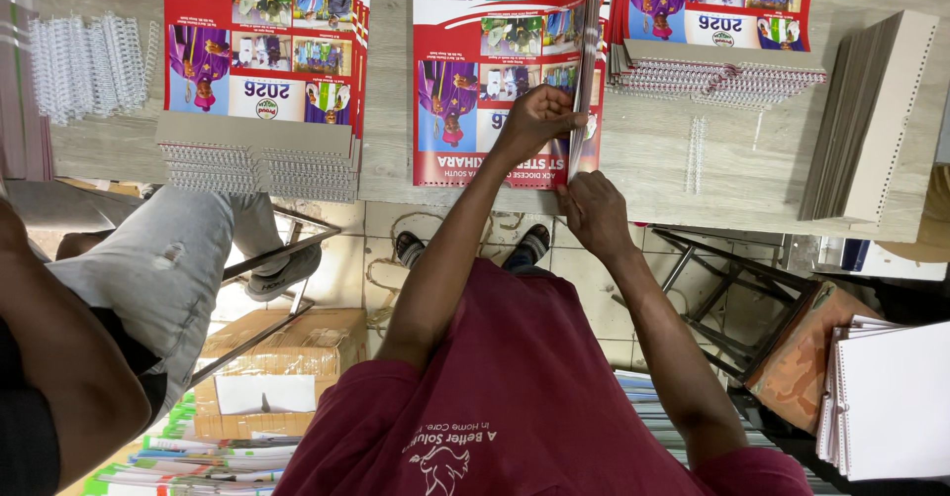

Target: The person assembles wall calendars by inserting spiral binding wires into the holes of the calendar pages. They pick up the wires and the calendar sheets, align the holes, and push the wires through to secure the pages together. The person repeats this process for multiple calendar units on a table.

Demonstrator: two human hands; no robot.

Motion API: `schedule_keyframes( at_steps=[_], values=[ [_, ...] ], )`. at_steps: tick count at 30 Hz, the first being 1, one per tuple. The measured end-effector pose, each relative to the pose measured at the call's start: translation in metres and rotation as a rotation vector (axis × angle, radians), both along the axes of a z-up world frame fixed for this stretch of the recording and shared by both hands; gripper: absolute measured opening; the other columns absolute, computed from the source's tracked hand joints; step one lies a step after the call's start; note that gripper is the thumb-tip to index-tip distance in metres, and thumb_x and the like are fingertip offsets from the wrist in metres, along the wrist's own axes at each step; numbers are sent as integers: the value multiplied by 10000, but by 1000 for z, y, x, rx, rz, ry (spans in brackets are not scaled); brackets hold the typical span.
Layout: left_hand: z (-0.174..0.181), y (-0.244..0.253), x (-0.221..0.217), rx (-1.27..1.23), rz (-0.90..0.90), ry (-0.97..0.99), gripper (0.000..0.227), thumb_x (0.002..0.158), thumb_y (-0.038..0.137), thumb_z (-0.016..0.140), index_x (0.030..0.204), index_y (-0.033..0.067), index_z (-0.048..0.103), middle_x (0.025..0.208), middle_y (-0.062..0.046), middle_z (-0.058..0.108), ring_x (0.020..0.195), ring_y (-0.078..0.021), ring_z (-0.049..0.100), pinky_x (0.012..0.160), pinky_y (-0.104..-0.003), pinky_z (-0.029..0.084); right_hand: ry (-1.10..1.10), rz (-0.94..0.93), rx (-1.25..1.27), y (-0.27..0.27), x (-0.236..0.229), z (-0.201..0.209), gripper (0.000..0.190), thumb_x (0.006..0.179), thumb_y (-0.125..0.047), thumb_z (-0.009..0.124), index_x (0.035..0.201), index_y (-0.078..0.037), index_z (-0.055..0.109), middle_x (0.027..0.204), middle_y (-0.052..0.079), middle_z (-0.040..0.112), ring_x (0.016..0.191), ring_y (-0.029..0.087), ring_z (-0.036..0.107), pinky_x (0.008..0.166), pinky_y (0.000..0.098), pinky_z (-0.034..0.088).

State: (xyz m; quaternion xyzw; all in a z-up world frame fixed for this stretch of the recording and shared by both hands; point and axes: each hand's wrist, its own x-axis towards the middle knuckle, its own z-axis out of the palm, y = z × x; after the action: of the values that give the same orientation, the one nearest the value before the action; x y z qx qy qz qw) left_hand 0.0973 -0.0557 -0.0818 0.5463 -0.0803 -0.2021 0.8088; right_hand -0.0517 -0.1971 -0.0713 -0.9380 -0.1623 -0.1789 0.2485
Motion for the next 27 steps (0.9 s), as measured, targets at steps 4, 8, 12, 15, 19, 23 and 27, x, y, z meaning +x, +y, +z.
schedule_keyframes(
  at_steps=[4, 8, 12, 15, 19, 23, 27],
  values=[
    [-13, -1, 5, -11, -31, 19, 506, 779, 245, 962, 1063, -14, 634, 881, -87, 688, 789, -112, 704, 662, -249, 674, -14, 21, 41, 0, 2, 2, 387, 1093, -255, 611, 748, -102, 530, 689, 68, 487, 671, 329, 575, 584, 408, 476],
    [-17, 0, 7, 6, -56, 33, 458, 806, 234, 943, 1060, 2, 641, 879, -76, 685, 798, -117, 704, 660, -256, 677, -11, 33, 86, 1, 4, 5, 397, 1095, -259, 615, 745, -95, 525, 681, 79, 475, 660, 339, 564, 573, 417, 465],
    [-24, 0, 10, 7, -72, 62, 375, 839, 207, 912, 1032, 4, 662, 859, -79, 686, 793, -127, 711, 663, -278, 680, 0, 41, 125, -1, 4, 5, 405, 1104, -274, 602, 745, -104, 521, 677, 85, 476, 658, 347, 562, 569, 426, 459],
    [-18, -1, 8, 49, -65, 55, 312, 871, 189, 872, 1016, -2, 671, 839, -82, 689, 778, -134, 714, 649, -293, 681, -7, 47, 106, -4, 6, 0, 400, 1097, -273, 611, 746, -107, 516, 676, 91, 473, 666, 352, 567, 575, 427, 463],
    [-30, -4, 5, 88, -23, 62, 265, 880, 178, 848, 990, 1, 684, 795, -129, 699, 736, -169, 736, 621, -342, 694, 5, 49, 105, -3, 2, 10, 414, 1103, -298, 599, 749, -99, 521, 673, 99, 485, 670, 357, 578, 562, 434, 458],
    [-56, -8, 8, 141, 88, 14, 119, 860, 125, 750, 912, 43, 682, 710, -68, 645, 662, -117, 676, 563, -281, 627, 142, -116, 238, -15, -5, 26, 510, 1089, -346, 621, 639, -135, 504, 536, 55, 447, 512, 277, 517, 501, 372, 412],
    [-51, -7, 4, 138, 133, -7, 77, 828, 116, 723, 869, 66, 682, 664, -48, 619, 616, -99, 646, 527, -267, 563, 133, -226, 375, -46, 2, -1, 507, 1088, -396, 664, 673, -127, 553, 539, 76, 475, 502, 246, 497, 501, 362, 395]
  ],
)
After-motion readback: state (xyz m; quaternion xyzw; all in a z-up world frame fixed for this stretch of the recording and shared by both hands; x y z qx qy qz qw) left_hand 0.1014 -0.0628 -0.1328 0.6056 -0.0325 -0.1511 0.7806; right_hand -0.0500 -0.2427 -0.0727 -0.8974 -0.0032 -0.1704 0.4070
